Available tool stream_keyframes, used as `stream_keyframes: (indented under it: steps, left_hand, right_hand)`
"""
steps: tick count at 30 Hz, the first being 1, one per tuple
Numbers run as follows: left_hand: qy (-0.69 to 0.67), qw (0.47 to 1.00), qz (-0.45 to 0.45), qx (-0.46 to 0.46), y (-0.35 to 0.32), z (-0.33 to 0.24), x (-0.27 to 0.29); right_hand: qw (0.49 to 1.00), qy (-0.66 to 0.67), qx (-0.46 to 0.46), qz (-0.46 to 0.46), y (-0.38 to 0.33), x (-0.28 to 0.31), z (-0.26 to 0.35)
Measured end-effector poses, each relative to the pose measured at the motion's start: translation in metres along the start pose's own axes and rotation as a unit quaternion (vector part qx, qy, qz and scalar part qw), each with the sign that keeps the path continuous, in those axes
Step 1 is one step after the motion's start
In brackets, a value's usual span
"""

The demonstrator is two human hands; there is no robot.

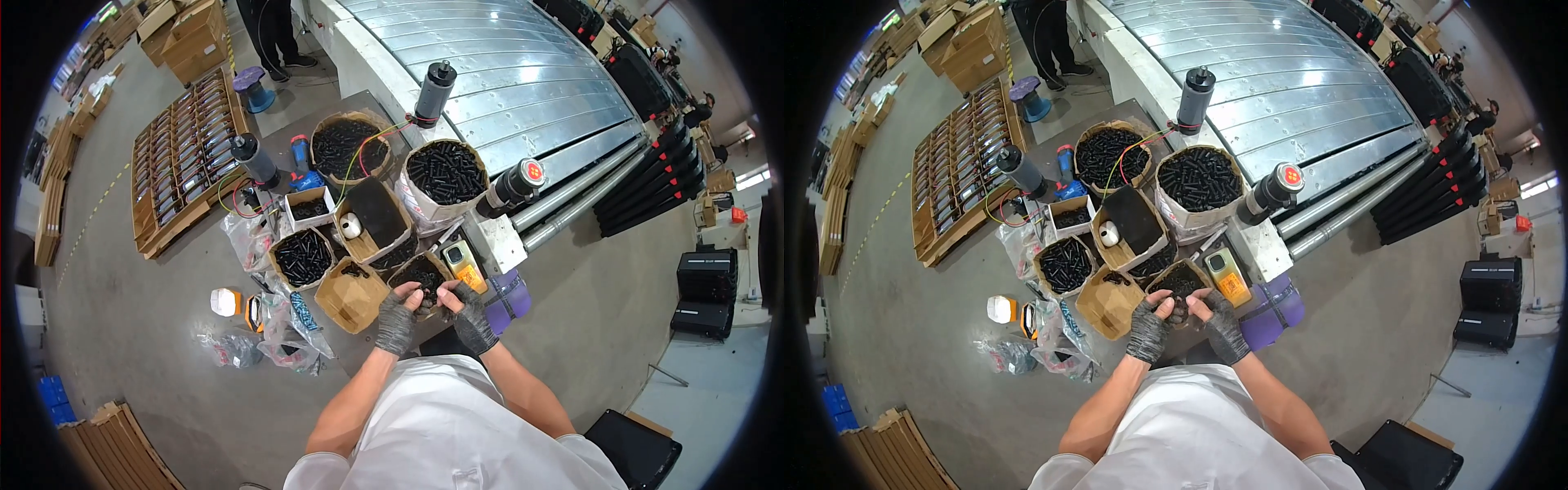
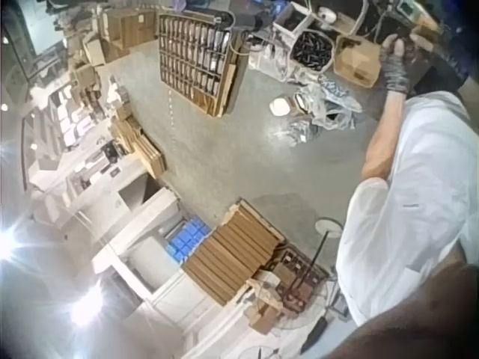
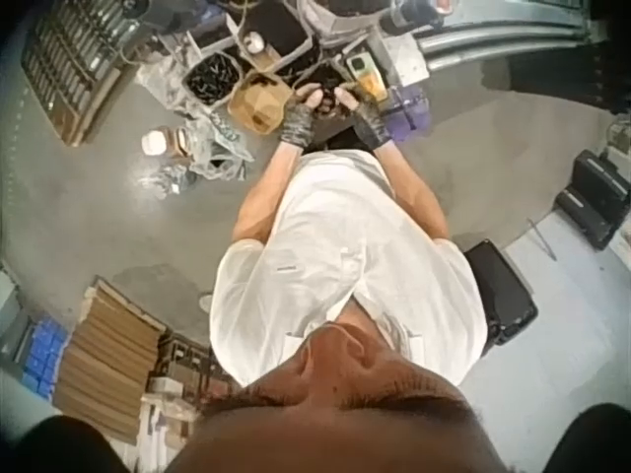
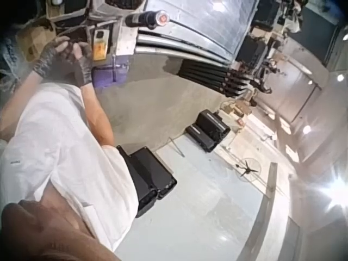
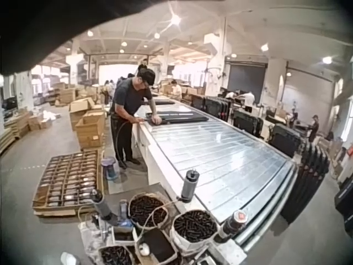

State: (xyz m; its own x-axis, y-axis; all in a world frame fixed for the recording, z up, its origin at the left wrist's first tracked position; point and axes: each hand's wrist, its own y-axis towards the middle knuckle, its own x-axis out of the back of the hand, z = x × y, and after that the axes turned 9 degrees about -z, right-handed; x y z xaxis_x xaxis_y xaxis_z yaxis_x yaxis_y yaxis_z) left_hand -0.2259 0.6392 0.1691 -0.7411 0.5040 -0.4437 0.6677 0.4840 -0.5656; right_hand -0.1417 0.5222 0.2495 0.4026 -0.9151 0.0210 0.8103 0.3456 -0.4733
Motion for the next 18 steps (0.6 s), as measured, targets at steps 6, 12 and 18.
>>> stream_keyframes:
  steps: [6, 12, 18]
  left_hand:
    - [0.003, 0.999, 0.045, 0.030, -0.001, -0.004, 0.004]
    - [0.156, 0.967, 0.136, -0.146, -0.007, -0.030, 0.010]
    - [0.458, 0.775, 0.044, -0.433, -0.014, -0.037, 0.022]
  right_hand:
    - [0.993, -0.035, 0.108, -0.026, 0.009, -0.007, -0.013]
    - [0.988, -0.082, 0.129, -0.011, 0.009, -0.009, -0.016]
    - [0.980, -0.112, 0.156, 0.057, 0.013, -0.026, -0.031]
